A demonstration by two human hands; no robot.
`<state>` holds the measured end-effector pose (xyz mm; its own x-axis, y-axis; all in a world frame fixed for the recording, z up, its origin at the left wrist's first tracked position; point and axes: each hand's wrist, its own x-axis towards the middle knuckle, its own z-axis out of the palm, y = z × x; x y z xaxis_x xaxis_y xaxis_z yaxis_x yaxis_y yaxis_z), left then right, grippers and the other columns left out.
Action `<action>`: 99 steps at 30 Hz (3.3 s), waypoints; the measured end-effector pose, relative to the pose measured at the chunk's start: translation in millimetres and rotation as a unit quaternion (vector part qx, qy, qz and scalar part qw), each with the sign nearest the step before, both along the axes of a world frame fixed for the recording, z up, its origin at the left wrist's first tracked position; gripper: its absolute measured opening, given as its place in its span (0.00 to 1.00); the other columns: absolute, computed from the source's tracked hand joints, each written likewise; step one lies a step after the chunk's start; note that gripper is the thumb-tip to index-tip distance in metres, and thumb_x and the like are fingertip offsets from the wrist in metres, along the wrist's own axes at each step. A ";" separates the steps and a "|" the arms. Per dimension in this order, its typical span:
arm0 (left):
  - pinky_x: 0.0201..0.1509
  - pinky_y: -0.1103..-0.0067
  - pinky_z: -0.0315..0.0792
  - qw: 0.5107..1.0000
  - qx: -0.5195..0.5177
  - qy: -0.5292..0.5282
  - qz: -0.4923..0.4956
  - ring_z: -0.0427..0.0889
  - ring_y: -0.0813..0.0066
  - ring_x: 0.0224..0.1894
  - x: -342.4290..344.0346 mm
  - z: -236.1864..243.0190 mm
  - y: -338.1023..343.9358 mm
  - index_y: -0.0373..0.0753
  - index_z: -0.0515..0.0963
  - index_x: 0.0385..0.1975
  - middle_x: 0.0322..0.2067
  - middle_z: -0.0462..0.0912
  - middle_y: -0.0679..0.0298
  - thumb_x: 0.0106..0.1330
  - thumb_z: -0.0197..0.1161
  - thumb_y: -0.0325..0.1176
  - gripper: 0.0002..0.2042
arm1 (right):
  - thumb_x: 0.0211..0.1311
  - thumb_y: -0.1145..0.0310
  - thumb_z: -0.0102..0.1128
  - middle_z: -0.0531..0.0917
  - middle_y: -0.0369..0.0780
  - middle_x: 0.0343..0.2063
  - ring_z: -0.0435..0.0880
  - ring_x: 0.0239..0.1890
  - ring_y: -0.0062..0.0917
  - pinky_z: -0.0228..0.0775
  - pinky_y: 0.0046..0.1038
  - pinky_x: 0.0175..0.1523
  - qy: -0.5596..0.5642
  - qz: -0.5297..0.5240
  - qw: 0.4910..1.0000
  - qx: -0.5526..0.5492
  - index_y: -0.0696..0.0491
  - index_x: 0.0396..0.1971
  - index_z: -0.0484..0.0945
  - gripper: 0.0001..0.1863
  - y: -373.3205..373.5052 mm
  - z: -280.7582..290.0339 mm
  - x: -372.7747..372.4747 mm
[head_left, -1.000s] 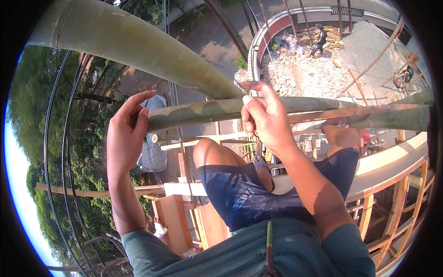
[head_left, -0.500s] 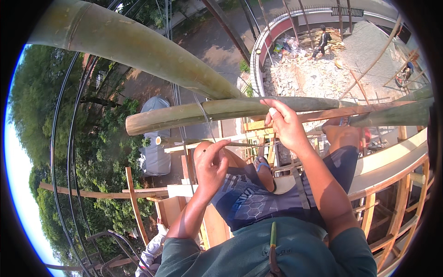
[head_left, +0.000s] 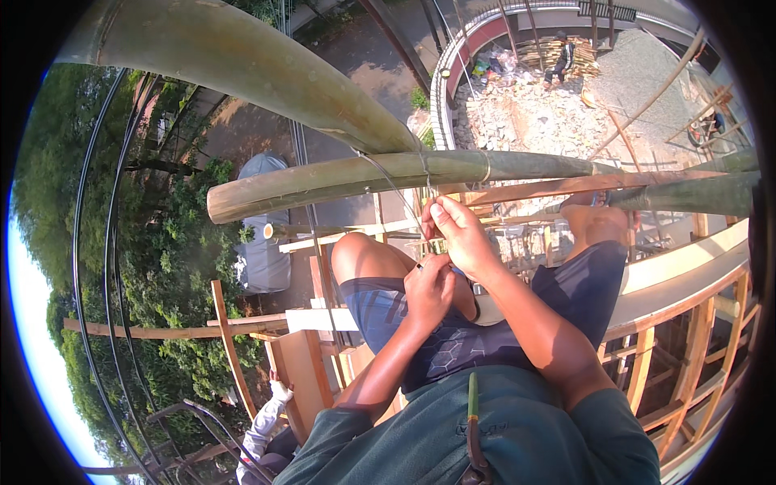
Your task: The person sits on a bamboo scaffold and ties bamboo poles together using wire. They wrap the wire around the joint, twist it with pliers, and trim the excess. The process is repeated at multiple joints.
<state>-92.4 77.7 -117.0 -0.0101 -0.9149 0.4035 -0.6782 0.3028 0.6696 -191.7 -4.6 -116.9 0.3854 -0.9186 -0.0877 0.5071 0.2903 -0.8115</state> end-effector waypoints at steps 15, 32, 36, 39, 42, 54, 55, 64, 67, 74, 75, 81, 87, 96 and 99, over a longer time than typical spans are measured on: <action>0.36 0.81 0.67 0.971 -0.037 0.228 0.053 0.71 0.78 0.31 22.7 30.5 3.0 0.30 0.75 0.43 0.30 0.72 0.65 0.73 0.51 0.41 0.17 | 0.77 0.62 0.46 0.72 0.33 0.20 0.67 0.21 0.15 0.64 0.23 0.29 0.200 -0.020 0.975 -0.091 0.56 0.31 0.72 0.15 -1.4 10.3 -7.8; 0.28 0.81 0.63 0.797 0.297 0.520 -0.085 0.64 0.82 0.23 10.9 55.9 -96.5 0.34 0.75 0.46 0.20 0.66 0.70 0.77 0.50 0.46 0.18 | 0.67 0.72 0.54 0.83 0.47 0.26 0.81 0.31 0.49 0.73 0.41 0.37 0.378 -0.080 0.882 -0.269 0.57 0.42 0.78 0.08 0.0 31.8 -77.6; 0.18 0.85 0.46 0.723 0.358 0.587 -0.065 0.52 0.87 0.15 0.4 82.8 -98.1 0.38 0.75 0.37 0.14 0.56 0.76 0.74 0.55 0.48 0.16 | 0.69 0.70 0.53 0.84 0.46 0.28 0.84 0.31 0.42 0.75 0.37 0.38 0.294 -0.010 0.925 -0.242 0.56 0.48 0.79 0.12 10.4 29.3 -83.2; 0.18 0.86 0.46 0.747 0.373 0.545 -0.071 0.53 0.88 0.15 14.6 71.6 -104.4 0.39 0.75 0.33 0.14 0.56 0.76 0.74 0.57 0.45 0.15 | 0.68 0.72 0.53 0.84 0.47 0.30 0.85 0.31 0.37 0.75 0.36 0.39 0.270 0.002 0.918 -0.291 0.53 0.52 0.79 0.15 22.0 31.7 -74.6; 0.18 0.86 0.45 0.780 0.393 0.484 -0.053 0.51 0.89 0.15 8.4 84.0 -107.7 0.39 0.75 0.32 0.14 0.57 0.78 0.74 0.57 0.39 0.11 | 0.68 0.69 0.51 0.84 0.49 0.33 0.85 0.35 0.40 0.75 0.38 0.41 0.384 0.120 0.885 -0.235 0.52 0.53 0.79 0.16 26.8 62.0 -92.0; 0.20 0.87 0.49 0.831 0.374 0.391 -0.132 0.56 0.90 0.16 25.5 66.7 -117.4 0.39 0.76 0.33 0.15 0.63 0.78 0.74 0.57 0.37 0.09 | 0.77 0.56 0.45 0.81 0.39 0.28 0.83 0.29 0.24 0.77 0.25 0.35 -0.135 0.276 0.947 0.089 0.56 0.48 0.72 0.18 -32.2 4.7 -62.3; 0.20 0.87 0.49 0.830 0.373 0.394 -0.134 0.56 0.90 0.17 25.7 64.6 -117.1 0.38 0.76 0.33 0.15 0.64 0.77 0.74 0.57 0.36 0.09 | 0.77 0.56 0.46 0.80 0.38 0.27 0.81 0.26 0.22 0.76 0.22 0.31 -0.159 0.297 0.938 0.080 0.55 0.46 0.72 0.16 -32.0 1.0 -59.1; 0.17 0.86 0.48 0.826 0.359 0.414 -0.133 0.55 0.90 0.15 26.8 63.5 -112.3 0.36 0.75 0.34 0.22 0.73 0.71 0.76 0.53 0.37 0.11 | 0.73 0.60 0.53 0.73 0.30 0.19 0.67 0.20 0.14 0.60 0.22 0.25 0.140 0.057 0.985 -0.083 0.56 0.32 0.78 0.15 -23.9 12.2 -53.4; 0.16 0.86 0.47 0.838 0.343 0.412 -0.102 0.54 0.91 0.14 21.9 63.9 -110.5 0.36 0.74 0.34 0.21 0.75 0.69 0.76 0.52 0.36 0.11 | 0.66 0.65 0.59 0.77 0.42 0.17 0.78 0.21 0.32 0.69 0.33 0.30 0.444 -0.068 0.868 -0.213 0.56 0.34 0.81 0.09 -15.6 48.2 -59.5; 0.17 0.91 0.55 0.857 0.295 0.411 -0.101 0.63 0.88 0.15 16.7 59.8 -108.8 0.38 0.72 0.32 0.19 0.73 0.70 0.76 0.54 0.39 0.12 | 0.76 0.54 0.47 0.67 0.31 0.19 0.59 0.18 0.12 0.52 0.17 0.20 -0.178 0.304 0.930 0.106 0.54 0.38 0.74 0.17 -30.8 8.1 -73.5; 0.17 0.92 0.56 0.863 0.304 0.391 -0.097 0.64 0.88 0.15 16.4 60.2 -111.0 0.39 0.72 0.32 0.19 0.73 0.70 0.75 0.54 0.40 0.12 | 0.76 0.54 0.47 0.66 0.30 0.19 0.57 0.18 0.11 0.48 0.14 0.19 -0.237 0.326 0.905 0.138 0.52 0.40 0.74 0.16 -31.2 1.2 -67.0; 0.17 0.90 0.52 0.849 0.299 0.392 -0.189 0.67 0.87 0.17 46.0 51.0 -114.1 0.40 0.72 0.35 0.24 0.75 0.69 0.63 0.69 0.30 0.10 | 0.73 0.54 0.53 0.63 0.26 0.19 0.56 0.18 0.09 0.46 0.14 0.19 -0.208 0.258 0.935 0.130 0.52 0.35 0.76 0.15 -33.2 1.4 -44.3; 0.37 0.83 0.72 0.835 0.291 0.440 -0.155 0.78 0.79 0.31 35.5 48.6 -114.2 0.36 0.74 0.32 0.31 0.80 0.63 0.55 0.74 0.24 0.13 | 0.69 0.59 0.58 0.75 0.34 0.18 0.73 0.20 0.26 0.62 0.31 0.27 0.168 -0.055 0.961 -0.214 0.54 0.21 0.75 0.18 -25.8 7.5 -44.4; 0.18 0.87 0.49 0.893 0.264 0.359 -0.067 0.57 0.90 0.16 19.1 38.2 -110.3 0.39 0.75 0.31 0.22 0.73 0.73 0.64 0.68 0.28 0.07 | 0.64 0.65 0.56 0.78 0.47 0.22 0.81 0.29 0.45 0.70 0.43 0.34 0.394 -0.113 0.872 -0.269 0.55 0.29 0.75 0.09 -6.4 11.6 -57.0; 0.18 0.86 0.49 0.891 0.259 0.369 -0.051 0.58 0.89 0.15 15.2 34.8 -106.1 0.37 0.76 0.31 0.23 0.75 0.69 0.64 0.68 0.27 0.06 | 0.66 0.65 0.53 0.81 0.45 0.24 0.83 0.29 0.43 0.74 0.44 0.34 0.417 -0.175 0.841 -0.296 0.55 0.31 0.75 0.09 9.3 13.0 -57.0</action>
